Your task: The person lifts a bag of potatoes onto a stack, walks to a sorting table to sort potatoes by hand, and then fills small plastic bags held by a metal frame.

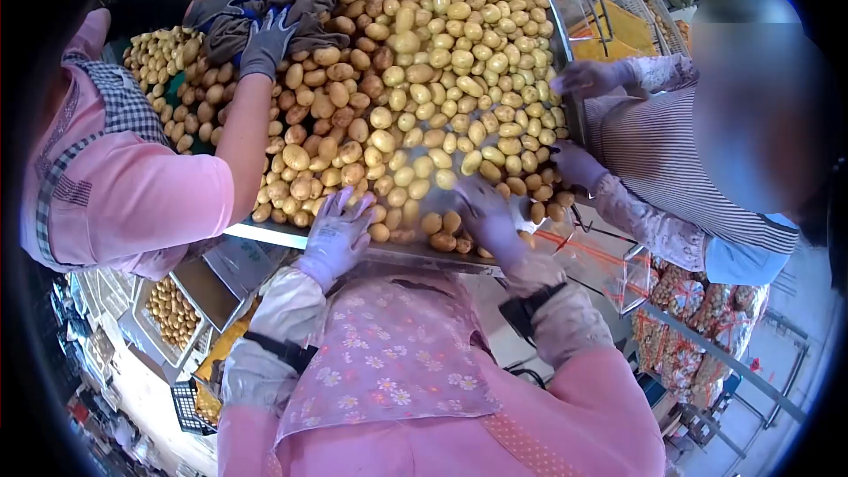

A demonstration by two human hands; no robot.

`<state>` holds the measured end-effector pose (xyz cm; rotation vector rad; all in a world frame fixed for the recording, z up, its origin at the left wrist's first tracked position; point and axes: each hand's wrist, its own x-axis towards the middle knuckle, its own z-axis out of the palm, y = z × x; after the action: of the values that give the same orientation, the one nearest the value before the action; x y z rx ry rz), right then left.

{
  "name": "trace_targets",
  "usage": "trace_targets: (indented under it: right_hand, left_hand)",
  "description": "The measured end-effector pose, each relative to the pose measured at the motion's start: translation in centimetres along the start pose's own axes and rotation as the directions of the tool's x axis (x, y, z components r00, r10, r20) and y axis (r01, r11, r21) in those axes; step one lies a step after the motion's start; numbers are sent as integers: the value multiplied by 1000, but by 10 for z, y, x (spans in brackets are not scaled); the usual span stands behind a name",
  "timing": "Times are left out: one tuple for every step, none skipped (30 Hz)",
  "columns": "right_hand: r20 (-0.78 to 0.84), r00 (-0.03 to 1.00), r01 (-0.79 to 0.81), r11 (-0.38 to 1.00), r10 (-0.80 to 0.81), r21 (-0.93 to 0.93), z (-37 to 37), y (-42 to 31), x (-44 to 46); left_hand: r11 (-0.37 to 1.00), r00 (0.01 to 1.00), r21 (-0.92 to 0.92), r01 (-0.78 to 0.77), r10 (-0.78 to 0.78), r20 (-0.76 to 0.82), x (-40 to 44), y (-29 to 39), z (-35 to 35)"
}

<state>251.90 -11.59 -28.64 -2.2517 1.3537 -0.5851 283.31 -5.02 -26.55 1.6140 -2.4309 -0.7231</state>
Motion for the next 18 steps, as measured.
trace_targets:
  right_hand:
    - [-18, 996, 85, 994, -84, 69, 8, -3, 28]
    - [156, 981, 117, 993, -116, 4, 16, -9, 54]
    - [323, 937, 158, 986, -132, -54, 26, -13, 73]
    - [317, 940, 151, 987, -126, -55, 45, -13, 78]
    - [335, 942, 77, 986, -24, -147, 69, -7, 77]
    - [347, 935, 6, 972, 79, -236, 76, -6, 80]
    - [410, 883, -187, 972, 230, -141, 76, 0, 80]
    - [413, 880, -194, 971, 234, -137, 74, 3, 68]
    - [302, 921, -299, 943, 244, 148, 57, -4, 54]
    - [191, 941, -336, 837, 280, 431, 38, -13, 48]
    - [300, 909, -394, 827, 288, 401, 13, -30, 49]
    - [305, 907, -400, 822, 290, 405, -1, -45, 46]
    - [269, 934, -322, 884, 237, 339, -12, -57, 45]
    - [234, 957, -234, 935, 172, 267, -20, -67, 45]
    - [172, 969, -226, 921, 179, 318, -23, -78, 45]
    - [173, 970, -219, 920, 169, 325, -29, -85, 47]
    - [193, 971, -204, 913, 142, 353, -36, -92, 49]
    - [212, 970, -191, 904, 116, 382, -39, -96, 51]
  left_hand:
    - [999, 1000, 47, -14, 14, 9, 2, -7, 6]
    - [995, 999, 95, -28, 26, 18, 4, -11, 8]
    - [998, 1000, 67, -10, 9, 12, 5, -9, 5]
    - [997, 1000, 70, -19, 18, 16, 5, -9, 4]
    - [998, 1000, 57, 4, -5, 15, 4, -8, 3]
    - [999, 999, 44, 28, -29, 16, 4, -8, 1]
    - [997, 997, 47, 65, -67, 48, 4, -7, -4]
    - [997, 996, 47, 64, -67, 57, -1, -8, 0]
    - [990, 989, -8, 143, -143, -37, -5, -11, 5]
    - [974, 965, -68, 218, -225, -133, -7, -13, 8]
    - [957, 941, -19, 288, -287, -181, -6, -4, 4]
    - [956, 941, -16, 291, -290, -173, -5, 4, 1]
    - [912, 936, -317, 260, -319, -149, 0, 10, -2]
    - [782, 931, -588, 207, -341, -126, 7, 17, -7]
    - [746, 951, -651, 141, -284, -119, 14, 30, -19]
    - [749, 949, -646, 146, -292, -123, 18, 40, -26]
    - [377, 933, -897, 229, -349, 92, 22, 47, -31]
    - [-70, 903, -952, 299, -302, 306, 26, 52, -34]
